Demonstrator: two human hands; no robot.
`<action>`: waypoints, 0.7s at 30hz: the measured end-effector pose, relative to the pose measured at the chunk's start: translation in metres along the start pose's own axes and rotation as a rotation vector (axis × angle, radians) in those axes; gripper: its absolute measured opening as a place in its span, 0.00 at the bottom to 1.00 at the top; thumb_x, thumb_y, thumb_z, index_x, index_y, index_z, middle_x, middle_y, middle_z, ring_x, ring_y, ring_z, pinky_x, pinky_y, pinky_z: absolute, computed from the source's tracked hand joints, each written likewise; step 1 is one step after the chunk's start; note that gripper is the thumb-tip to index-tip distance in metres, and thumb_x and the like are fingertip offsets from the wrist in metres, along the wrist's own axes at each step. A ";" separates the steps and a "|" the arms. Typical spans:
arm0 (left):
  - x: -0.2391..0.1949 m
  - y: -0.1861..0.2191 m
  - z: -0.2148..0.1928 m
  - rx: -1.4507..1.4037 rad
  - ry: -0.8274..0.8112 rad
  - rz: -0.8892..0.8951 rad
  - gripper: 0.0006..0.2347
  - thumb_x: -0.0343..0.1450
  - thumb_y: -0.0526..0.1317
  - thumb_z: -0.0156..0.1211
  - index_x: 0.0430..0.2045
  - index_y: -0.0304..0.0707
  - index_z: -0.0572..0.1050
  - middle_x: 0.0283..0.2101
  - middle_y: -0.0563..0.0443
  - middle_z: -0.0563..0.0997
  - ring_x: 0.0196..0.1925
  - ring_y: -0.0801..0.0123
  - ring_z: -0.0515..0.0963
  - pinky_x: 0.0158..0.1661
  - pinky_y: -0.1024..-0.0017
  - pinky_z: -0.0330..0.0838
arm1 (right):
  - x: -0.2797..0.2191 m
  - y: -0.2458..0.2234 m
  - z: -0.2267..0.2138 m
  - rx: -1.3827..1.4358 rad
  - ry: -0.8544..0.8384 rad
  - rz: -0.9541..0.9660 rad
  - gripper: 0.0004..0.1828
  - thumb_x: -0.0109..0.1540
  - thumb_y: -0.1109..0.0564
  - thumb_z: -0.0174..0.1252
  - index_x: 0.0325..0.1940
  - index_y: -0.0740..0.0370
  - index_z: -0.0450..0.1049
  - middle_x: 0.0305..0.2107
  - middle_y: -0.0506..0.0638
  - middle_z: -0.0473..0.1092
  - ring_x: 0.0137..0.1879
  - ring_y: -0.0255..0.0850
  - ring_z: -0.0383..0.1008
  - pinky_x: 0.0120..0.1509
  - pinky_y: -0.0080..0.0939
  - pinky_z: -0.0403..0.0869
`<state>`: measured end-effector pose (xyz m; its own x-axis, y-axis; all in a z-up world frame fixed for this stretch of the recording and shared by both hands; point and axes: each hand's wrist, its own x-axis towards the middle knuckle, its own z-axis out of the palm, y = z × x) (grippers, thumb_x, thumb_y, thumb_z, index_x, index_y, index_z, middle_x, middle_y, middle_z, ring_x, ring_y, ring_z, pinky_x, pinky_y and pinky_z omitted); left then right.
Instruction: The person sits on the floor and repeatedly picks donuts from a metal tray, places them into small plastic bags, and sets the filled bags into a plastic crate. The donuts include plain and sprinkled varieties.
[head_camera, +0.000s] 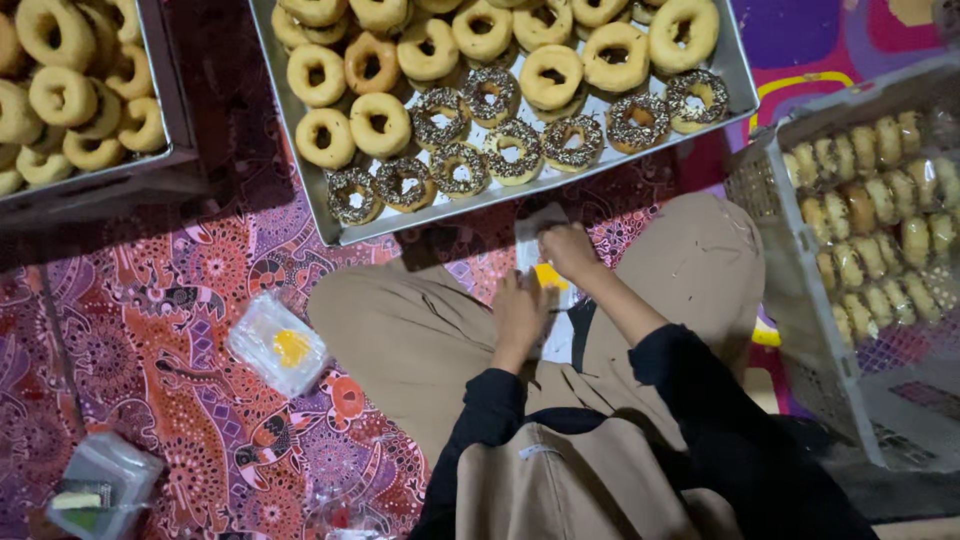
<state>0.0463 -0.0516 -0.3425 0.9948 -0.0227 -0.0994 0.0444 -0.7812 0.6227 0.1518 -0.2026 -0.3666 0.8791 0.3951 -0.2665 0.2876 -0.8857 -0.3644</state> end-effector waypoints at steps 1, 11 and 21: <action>0.005 0.000 -0.006 -0.067 0.026 -0.043 0.17 0.76 0.46 0.59 0.57 0.38 0.74 0.55 0.40 0.78 0.59 0.47 0.75 0.61 0.56 0.68 | -0.010 -0.001 -0.005 0.045 0.039 -0.049 0.09 0.56 0.50 0.66 0.32 0.57 0.81 0.34 0.57 0.77 0.47 0.53 0.76 0.53 0.55 0.68; -0.010 0.107 -0.090 -0.428 -0.009 0.419 0.15 0.80 0.45 0.47 0.57 0.45 0.78 0.65 0.44 0.78 0.73 0.47 0.71 0.75 0.45 0.50 | -0.119 -0.066 -0.117 -0.443 0.335 -0.145 0.41 0.39 0.42 0.67 0.57 0.51 0.80 0.52 0.61 0.74 0.64 0.56 0.72 0.63 0.81 0.59; 0.037 -0.014 -0.095 -2.509 0.443 -0.436 0.09 0.81 0.43 0.63 0.45 0.38 0.73 0.50 0.41 0.78 0.52 0.60 0.78 0.54 0.61 0.76 | -0.007 -0.078 -0.258 0.279 -0.349 -0.022 0.23 0.59 0.38 0.67 0.50 0.54 0.80 0.40 0.51 0.80 0.44 0.46 0.82 0.52 0.46 0.77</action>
